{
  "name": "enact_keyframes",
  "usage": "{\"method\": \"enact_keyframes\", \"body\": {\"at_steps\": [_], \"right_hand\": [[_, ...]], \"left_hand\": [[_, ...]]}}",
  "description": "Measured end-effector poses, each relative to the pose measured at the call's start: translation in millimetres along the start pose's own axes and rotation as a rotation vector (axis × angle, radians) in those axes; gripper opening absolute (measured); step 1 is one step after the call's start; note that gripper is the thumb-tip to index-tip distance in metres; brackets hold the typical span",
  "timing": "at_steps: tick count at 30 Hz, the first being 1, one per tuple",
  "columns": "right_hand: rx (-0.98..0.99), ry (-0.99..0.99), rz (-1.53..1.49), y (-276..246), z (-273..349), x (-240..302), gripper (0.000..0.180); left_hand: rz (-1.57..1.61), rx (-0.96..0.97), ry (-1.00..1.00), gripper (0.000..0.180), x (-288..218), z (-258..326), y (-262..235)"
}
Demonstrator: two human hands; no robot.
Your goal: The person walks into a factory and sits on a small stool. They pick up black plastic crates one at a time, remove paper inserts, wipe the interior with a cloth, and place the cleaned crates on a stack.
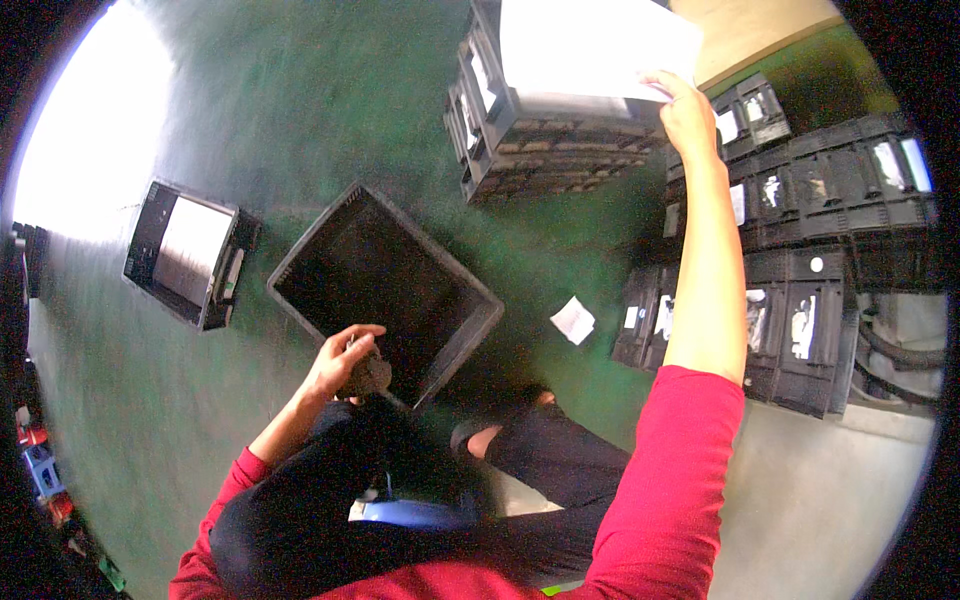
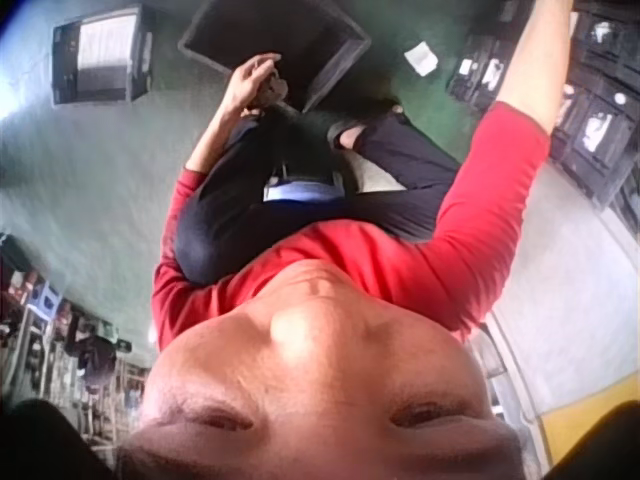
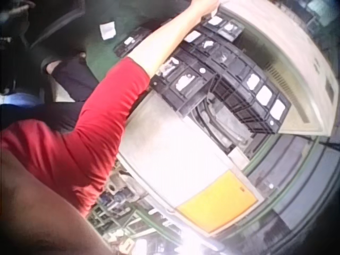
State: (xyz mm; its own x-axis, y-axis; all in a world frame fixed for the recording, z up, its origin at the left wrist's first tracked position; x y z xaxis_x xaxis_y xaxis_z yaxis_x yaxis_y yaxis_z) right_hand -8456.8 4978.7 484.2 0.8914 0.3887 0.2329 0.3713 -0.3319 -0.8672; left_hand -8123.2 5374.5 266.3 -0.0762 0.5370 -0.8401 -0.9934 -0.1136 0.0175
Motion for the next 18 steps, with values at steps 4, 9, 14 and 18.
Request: {"method": "enact_keyframes", "body": {"at_steps": [4, 9, 14, 18], "right_hand": [[-0.377, -0.545, 0.192, 32, 52, 29, 0.039], [-0.389, -0.389, 0.157, 62, 72, 37, 0.039], [-0.008, -0.402, 0.198, 76, 51, 6, 0.042], [0.002, -0.414, 0.286, 79, 49, 15, 0.040]], "left_hand": [[0.178, -0.091, -0.162, 0.034, 1, 0, -11], [0.164, -0.142, -0.029, 0.031, 3, 0, -23], [0.235, -0.166, -0.084, 0.031, 5, -1, -24], [0.180, -0.145, -0.016, 0.031, 6, -4, -21]]}}
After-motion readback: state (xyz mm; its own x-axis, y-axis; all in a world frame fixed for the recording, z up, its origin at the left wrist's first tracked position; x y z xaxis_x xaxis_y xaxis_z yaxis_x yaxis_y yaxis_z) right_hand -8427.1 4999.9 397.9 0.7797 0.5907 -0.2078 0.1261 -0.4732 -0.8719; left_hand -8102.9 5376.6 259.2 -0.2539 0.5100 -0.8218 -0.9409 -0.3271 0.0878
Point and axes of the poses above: each hand's wrist, its own z-axis away from the middle knuckle, its own y-axis out of the palm, x = y × z, the point moved 1 cm from there along -z, towards the middle knuckle, and after that the axes turned 9 degrees about -x, right-handed, at the moved point
